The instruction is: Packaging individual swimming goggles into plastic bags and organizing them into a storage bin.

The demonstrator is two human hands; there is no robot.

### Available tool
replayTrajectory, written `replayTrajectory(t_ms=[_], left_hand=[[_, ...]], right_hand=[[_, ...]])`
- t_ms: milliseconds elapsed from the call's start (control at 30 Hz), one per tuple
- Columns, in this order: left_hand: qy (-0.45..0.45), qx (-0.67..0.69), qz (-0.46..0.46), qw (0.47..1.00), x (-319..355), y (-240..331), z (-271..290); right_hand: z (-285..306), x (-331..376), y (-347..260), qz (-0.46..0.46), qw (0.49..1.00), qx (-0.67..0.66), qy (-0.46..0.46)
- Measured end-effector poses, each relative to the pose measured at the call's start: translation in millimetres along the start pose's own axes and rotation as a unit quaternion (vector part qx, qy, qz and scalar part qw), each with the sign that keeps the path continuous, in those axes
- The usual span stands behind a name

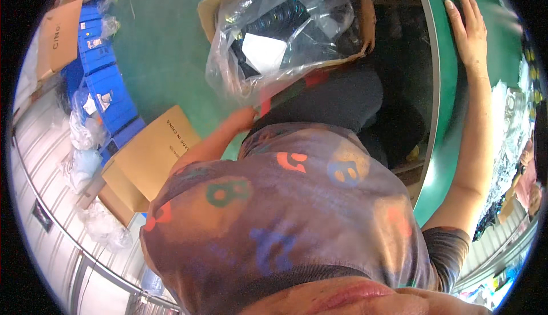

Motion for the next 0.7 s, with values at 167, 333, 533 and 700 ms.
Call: replayTrajectory(t_ms=[167, 333, 533, 700], left_hand=[[0.058, 0.035, 0.038, 0.997, -40, 85, 205], [0.045, 0.175, 0.083, 0.98, -89, 18, 267], [-0.282, 0.362, 0.025, 0.888, -59, 32, 165], [-0.182, -0.175, -0.215, 0.943, -45, 45, 97]], right_hand=[[5, 12, 4, -0.035, 0.999, -0.012, 0.003], [8, 3, -12, 0.024, 0.998, -0.019, 0.049], [29, 15, -24, -0.127, 0.99, -0.039, -0.035], [25, 8, -19, -0.113, 0.992, -0.031, -0.038]])
Point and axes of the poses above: each hand's wrist, its own x-axis away from the middle knuckle, its own z-axis out of the back of the hand, y = z × x, the point moved 3 cm from there along -x, towards the middle knuckle, and after that the axes turned 4 degrees about -y, right-handed, at the moved point
